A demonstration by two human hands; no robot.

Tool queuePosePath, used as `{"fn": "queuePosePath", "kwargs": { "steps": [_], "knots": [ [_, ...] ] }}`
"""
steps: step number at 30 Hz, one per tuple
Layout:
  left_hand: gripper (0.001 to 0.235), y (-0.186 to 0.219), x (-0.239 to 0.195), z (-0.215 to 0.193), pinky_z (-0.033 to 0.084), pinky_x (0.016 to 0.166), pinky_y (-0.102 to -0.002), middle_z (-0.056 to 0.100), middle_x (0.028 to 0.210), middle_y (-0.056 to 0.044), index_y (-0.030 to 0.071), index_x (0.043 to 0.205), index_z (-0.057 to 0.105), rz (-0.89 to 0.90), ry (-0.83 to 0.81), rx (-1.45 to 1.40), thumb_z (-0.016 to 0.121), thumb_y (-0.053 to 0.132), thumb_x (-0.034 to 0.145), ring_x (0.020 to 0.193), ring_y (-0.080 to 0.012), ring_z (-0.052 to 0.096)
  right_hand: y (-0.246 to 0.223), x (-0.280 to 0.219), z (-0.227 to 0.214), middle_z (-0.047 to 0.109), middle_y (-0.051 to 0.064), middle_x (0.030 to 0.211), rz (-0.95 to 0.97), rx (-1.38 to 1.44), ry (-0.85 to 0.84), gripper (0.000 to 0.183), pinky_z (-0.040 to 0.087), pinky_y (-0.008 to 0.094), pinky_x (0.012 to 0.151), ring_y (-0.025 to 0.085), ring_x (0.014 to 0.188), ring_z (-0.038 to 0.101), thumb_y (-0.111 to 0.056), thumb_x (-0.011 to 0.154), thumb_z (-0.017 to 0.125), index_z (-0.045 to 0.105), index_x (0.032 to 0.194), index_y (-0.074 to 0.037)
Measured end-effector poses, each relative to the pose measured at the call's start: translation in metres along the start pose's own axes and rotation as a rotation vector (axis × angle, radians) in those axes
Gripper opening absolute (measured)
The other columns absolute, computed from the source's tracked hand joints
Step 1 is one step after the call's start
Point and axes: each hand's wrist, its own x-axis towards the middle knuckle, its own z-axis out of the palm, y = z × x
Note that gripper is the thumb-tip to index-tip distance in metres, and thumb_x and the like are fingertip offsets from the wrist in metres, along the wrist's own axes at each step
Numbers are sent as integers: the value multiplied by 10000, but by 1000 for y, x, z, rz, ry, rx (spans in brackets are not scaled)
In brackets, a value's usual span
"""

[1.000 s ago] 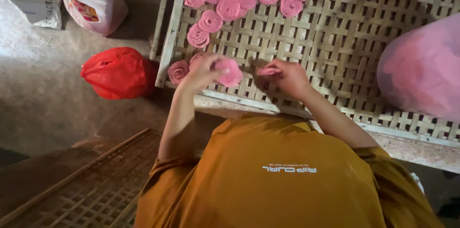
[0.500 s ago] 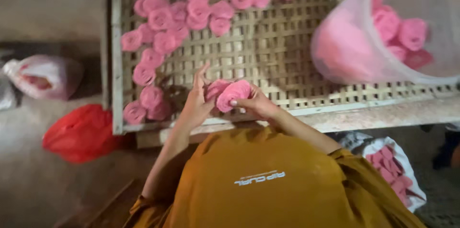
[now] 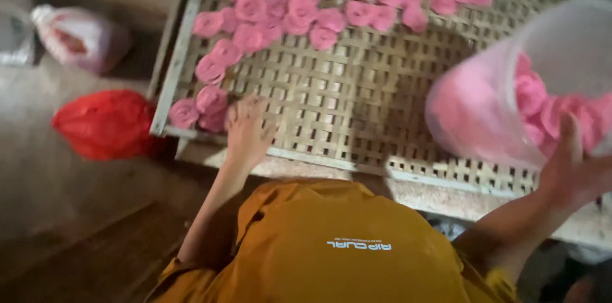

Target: The person arranges pink decorative roses on a woven tray, picking them from a plastic bucket and placing them in rows. The person also moves the bucket and adjusts the tray during the process.

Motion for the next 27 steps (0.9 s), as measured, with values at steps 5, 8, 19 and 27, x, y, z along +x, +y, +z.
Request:
{"fn": "queuePosePath", "kwargs": {
  "steps": [5,8,19,27],
  "knots": [
    [1116,-70,-6,-10,194,1090,-725,244,1564,-307,140,1567,318,-176,322,131,891,442,658,1424,-573,181,-132,-55,97,569,186,1411,-209,165,-244,587,476,468,1156,359,1316,579,-215,972,821,525,1440,-17],
    [1087,-100,3,-16,187,1051,-767,221,1550,-333,154,1555,333,-161,301,184,894,478,682,1397,-604,163,-268,-94,179,554,153,1417,-441,537,-792,571,470,469,1097,379,1334,540,-205,902,817,559,1407,-151],
    [623,-166,20,-71,499,1012,-468,406,1565,-91,293,1449,601,217,103,53,780,305,853,1365,-329,486,-444,-80,376,552,89,1372,-1036,314,-1116,742,561,452,888,334,1221,597,-255,739,852,570,1422,-327],
    [797,-180,96,-104,440,1113,-384,521,1443,-88,105,1377,582,166,-162,-522,959,183,679,1341,-272,522,-413,-85,360,728,11,1211,-291,367,-1154,434,580,380,784,230,990,724,-97,996,595,579,1412,-221]
  ]
}}
